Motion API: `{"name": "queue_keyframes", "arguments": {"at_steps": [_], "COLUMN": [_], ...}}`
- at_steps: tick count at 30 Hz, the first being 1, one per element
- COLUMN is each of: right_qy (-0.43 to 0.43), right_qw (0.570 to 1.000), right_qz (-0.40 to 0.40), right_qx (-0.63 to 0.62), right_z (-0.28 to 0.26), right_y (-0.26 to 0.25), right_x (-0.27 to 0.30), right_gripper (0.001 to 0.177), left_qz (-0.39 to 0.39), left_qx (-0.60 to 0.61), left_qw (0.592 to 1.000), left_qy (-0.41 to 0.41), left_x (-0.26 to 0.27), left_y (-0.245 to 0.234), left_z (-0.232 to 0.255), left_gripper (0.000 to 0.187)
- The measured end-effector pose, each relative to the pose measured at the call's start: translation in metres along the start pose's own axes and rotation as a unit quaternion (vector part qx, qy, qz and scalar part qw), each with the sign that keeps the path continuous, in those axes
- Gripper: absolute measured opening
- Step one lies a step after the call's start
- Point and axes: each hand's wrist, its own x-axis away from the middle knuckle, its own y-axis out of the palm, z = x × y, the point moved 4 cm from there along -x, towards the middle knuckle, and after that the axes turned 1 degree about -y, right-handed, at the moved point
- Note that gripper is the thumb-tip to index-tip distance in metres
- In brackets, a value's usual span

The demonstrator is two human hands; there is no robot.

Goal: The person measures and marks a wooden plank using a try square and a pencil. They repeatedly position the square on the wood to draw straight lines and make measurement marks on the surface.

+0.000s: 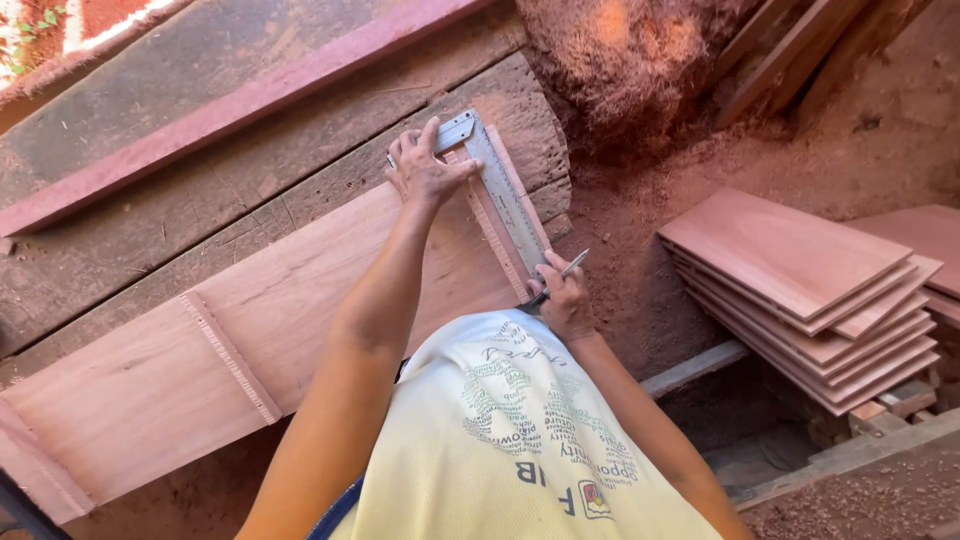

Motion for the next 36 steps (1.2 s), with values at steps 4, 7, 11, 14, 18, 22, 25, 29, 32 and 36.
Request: {"name": "queue_keyframes", "arguments": {"at_steps": [4, 7, 11, 14, 18, 22, 25, 29, 32, 36], "right_qy": [-0.009, 0.002, 0.024, 0.021, 0.016, 0.022, 0.028, 0.026, 0.035, 0.040], "right_qw": [1.000, 1.000, 1.000, 1.000, 0.999, 0.999, 0.999, 0.998, 0.998, 0.998], "right_qz": [0.023, 0.021, 0.018, 0.022, 0.034, 0.036, 0.033, 0.046, 0.034, 0.025], "right_qx": [-0.001, 0.000, 0.003, -0.005, -0.011, -0.025, -0.030, -0.042, -0.034, -0.030], "right_z": [0.002, 0.000, 0.001, 0.002, 0.001, 0.001, 0.002, 0.002, 0.004, 0.005], "right_y": [0.000, 0.001, 0.002, 0.003, 0.001, -0.001, 0.001, 0.000, 0.002, 0.004], "right_x": [-0.003, 0.000, 0.002, 0.001, 0.000, 0.000, 0.000, -0.002, 0.001, 0.001], "right_gripper": [0.035, 0.033, 0.030, 0.029, 0.031, 0.034, 0.035, 0.037, 0.037, 0.036], "left_qz": [-0.006, -0.009, 0.011, 0.014, 0.012, 0.016, 0.018, 0.017, 0.021, 0.003], "left_qx": [0.010, 0.003, 0.002, 0.000, 0.004, 0.001, 0.003, 0.002, -0.001, -0.009], "left_qw": [1.000, 1.000, 1.000, 1.000, 1.000, 1.000, 0.999, 0.999, 0.999, 1.000], "left_qy": [-0.011, -0.012, 0.002, 0.007, 0.013, 0.020, 0.029, 0.029, 0.037, 0.025], "left_x": [-0.002, -0.004, -0.004, -0.006, -0.007, -0.007, -0.007, -0.007, -0.009, -0.010], "left_y": [0.004, 0.008, 0.009, 0.010, 0.015, 0.015, 0.016, 0.017, 0.019, 0.017], "left_z": [-0.001, -0.004, -0.005, -0.005, -0.009, -0.009, -0.010, -0.010, -0.012, -0.010], "left_gripper": [0.106, 0.109, 0.109, 0.107, 0.107, 0.107, 0.106, 0.107, 0.107, 0.109]}}
